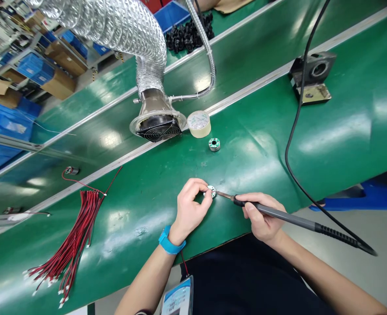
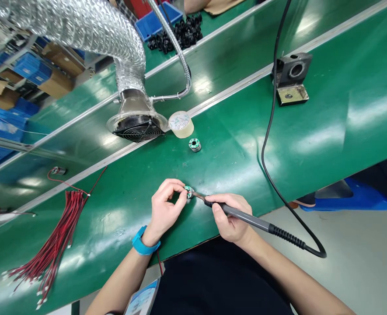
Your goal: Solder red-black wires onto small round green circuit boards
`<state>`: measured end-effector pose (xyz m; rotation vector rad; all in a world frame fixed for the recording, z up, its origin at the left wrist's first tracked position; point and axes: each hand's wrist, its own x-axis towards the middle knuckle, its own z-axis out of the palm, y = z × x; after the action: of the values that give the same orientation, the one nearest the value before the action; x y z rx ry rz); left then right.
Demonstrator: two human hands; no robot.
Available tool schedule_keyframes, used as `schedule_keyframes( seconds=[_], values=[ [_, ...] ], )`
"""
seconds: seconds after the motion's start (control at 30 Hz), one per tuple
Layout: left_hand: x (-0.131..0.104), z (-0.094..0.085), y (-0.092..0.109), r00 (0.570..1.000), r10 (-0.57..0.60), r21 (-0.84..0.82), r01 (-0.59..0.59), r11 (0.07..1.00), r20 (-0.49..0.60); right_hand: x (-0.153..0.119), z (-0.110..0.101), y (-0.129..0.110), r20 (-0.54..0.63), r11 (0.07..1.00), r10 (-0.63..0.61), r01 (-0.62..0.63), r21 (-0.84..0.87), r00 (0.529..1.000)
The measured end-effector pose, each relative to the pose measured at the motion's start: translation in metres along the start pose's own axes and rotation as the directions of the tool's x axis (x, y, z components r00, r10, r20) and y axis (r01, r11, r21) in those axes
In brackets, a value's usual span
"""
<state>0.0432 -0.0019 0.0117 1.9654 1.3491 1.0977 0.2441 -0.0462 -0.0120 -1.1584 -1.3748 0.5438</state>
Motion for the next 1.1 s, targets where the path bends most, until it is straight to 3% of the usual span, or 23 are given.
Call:
schedule_keyframes(
  seconds=[0.37,0.77,1.1],
  values=[
    [0.000,0.000,0.001,1.000,0.006,0.030,-0.006,1.000,0.002,-0.008,-0.001,0.008,-0.024,0.995,0.078,-0.076,0.068,0.997],
    [-0.002,0.000,0.000,1.000,0.000,0.058,-0.001,0.998,0.006,0.004,0.003,-0.001,0.032,1.000,0.008,-0.008,-0.006,0.999],
    [-0.006,0.003,-0.003,0.995,0.096,0.173,-0.092,0.981,-0.014,-0.009,0.001,0.010,0.005,0.991,0.097,-0.097,0.088,0.995]
  ],
)
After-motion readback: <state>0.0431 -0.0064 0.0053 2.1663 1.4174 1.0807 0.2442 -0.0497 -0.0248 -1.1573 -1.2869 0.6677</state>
